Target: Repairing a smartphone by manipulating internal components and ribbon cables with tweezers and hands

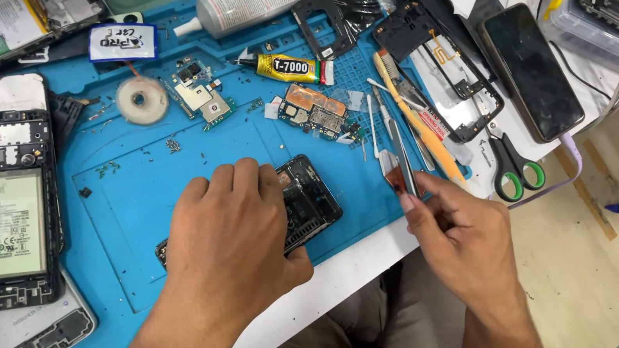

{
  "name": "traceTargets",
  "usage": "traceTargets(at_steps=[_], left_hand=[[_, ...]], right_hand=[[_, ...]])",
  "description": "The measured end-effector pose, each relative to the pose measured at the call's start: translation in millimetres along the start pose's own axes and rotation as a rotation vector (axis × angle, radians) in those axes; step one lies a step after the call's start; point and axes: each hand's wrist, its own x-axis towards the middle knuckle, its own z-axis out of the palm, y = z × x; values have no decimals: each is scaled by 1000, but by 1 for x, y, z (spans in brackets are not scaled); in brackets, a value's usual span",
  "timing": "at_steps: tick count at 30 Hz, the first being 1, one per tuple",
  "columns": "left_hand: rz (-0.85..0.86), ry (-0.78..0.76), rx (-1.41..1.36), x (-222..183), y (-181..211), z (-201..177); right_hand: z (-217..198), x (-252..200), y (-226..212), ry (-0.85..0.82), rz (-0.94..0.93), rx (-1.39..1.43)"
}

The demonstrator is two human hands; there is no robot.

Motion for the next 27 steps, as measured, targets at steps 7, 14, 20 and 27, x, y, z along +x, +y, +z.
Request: traceTargets(at_steps=[7, 14, 20, 27], left_hand=[[-10, 19, -29, -1, -1, 3], [-5, 36, -27, -1, -1, 4], [32, 18, -81, 1, -5, 1], [101, -86, -93, -2, -9, -5]], right_hand=[[-5, 4, -15, -25, 84, -94], [6, -5, 2, 44, 82, 233], [13, -8, 16, 86, 58, 701], [18, -7, 1, 23, -132, 824]])
